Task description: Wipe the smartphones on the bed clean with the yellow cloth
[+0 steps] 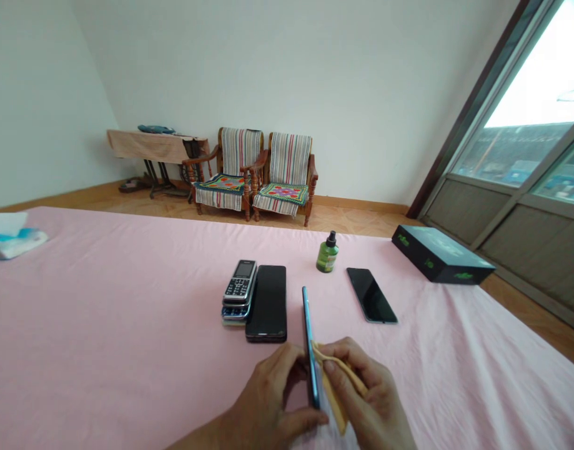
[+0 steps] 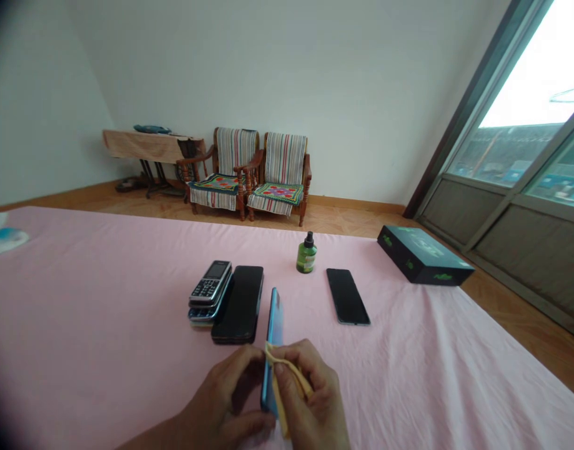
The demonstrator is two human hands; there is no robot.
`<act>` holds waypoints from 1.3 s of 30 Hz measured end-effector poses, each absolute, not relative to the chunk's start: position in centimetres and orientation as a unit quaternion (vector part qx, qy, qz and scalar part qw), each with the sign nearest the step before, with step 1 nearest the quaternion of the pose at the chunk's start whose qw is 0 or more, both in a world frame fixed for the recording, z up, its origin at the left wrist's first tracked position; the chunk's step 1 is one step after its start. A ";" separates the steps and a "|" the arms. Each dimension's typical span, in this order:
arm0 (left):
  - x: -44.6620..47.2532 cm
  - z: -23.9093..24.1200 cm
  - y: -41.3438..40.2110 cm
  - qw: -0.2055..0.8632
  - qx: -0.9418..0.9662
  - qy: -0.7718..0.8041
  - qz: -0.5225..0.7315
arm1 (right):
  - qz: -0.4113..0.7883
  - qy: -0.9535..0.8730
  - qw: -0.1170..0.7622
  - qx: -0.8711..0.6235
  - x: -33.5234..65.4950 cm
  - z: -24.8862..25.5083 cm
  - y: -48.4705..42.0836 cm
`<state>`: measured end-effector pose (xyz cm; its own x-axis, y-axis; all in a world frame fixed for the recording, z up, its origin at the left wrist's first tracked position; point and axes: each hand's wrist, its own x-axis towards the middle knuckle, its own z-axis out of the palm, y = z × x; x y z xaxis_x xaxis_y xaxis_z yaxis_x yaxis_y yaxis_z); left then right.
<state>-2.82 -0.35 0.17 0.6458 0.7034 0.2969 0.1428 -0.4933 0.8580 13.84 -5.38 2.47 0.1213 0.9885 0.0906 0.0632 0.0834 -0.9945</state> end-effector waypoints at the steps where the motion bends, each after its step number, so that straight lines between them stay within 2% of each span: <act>1: -2.9 0.1 -0.4 0.422 0.797 0.272 0.337 | 0.436 -0.507 0.534 -0.518 13.7 2.3 -5.3; 9: -3.2 0.0 -1.1 0.299 0.830 0.325 0.342 | 0.403 -0.509 0.531 -0.544 13.6 1.6 -4.6; 14: -3.0 -0.5 -1.4 0.236 0.828 0.323 0.393 | 0.256 -0.556 0.554 -0.565 15.6 2.0 -1.4; 20: -2.9 -1.0 -0.9 0.180 0.847 0.215 0.451 | 0.136 -0.644 0.538 -0.526 17.6 2.4 3.9; 30: -2.9 -1.0 -0.9 0.152 0.864 0.191 0.439 | 0.122 -0.739 0.468 -0.469 17.8 1.7 4.3; 39: -2.7 -0.9 -1.1 0.182 0.853 0.204 0.445 | 0.137 -0.743 0.489 -0.436 15.9 0.8 -0.3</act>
<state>-2.69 -1.11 -0.95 0.5218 0.5092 0.6844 0.1856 -0.8508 0.4916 15.87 -0.26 0.84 -0.1410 0.7820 0.6072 0.5143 0.5819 -0.6299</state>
